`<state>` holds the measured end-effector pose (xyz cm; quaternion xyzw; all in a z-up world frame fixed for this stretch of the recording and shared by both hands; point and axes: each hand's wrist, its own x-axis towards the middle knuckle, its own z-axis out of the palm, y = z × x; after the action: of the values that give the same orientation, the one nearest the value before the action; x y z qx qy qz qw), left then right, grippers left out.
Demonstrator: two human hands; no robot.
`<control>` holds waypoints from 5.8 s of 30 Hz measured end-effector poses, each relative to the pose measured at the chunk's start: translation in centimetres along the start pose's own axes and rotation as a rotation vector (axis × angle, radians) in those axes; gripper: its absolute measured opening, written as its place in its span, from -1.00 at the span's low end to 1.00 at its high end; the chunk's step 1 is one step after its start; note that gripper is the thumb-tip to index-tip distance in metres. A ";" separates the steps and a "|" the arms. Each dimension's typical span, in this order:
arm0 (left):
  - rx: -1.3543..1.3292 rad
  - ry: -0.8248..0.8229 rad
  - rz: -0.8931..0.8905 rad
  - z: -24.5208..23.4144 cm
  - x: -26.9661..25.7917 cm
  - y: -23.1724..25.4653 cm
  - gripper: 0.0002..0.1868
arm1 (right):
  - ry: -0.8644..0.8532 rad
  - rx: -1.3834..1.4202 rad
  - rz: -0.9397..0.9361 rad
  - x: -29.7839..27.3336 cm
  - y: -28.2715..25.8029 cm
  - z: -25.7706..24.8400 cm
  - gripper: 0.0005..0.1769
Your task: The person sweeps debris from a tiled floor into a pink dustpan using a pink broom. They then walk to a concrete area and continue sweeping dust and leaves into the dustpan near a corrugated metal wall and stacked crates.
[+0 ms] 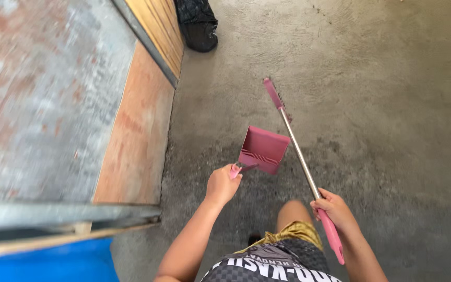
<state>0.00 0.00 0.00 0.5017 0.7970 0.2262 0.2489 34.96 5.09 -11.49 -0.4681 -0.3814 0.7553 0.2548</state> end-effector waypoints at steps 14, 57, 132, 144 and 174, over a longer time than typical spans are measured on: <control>-0.037 0.048 -0.124 -5.2 43.4 18.8 -0.69 | -0.047 -0.084 0.074 34.5 -36.2 -7.4 -0.88; -0.131 0.114 -0.158 -11.5 183.2 51.4 -0.71 | -0.041 -0.258 0.129 152.2 -123.6 -21.6 -0.92; -0.096 0.443 -0.913 -33.1 331.0 51.3 -0.80 | -0.382 -1.107 0.144 330.2 -193.4 8.4 -0.39; -0.118 0.379 -1.054 -32.6 330.2 49.5 -0.84 | -0.365 -1.055 0.300 325.0 -202.3 5.3 -0.37; -0.135 0.354 -0.997 -34.6 318.4 44.0 -0.92 | -0.272 -0.933 0.225 325.8 -189.4 11.6 -0.63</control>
<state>-110.01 304.03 -0.48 -0.0010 0.9521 0.2124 0.2198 -110.96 352.64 -21.08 -0.4678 -0.6555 0.5812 -0.1170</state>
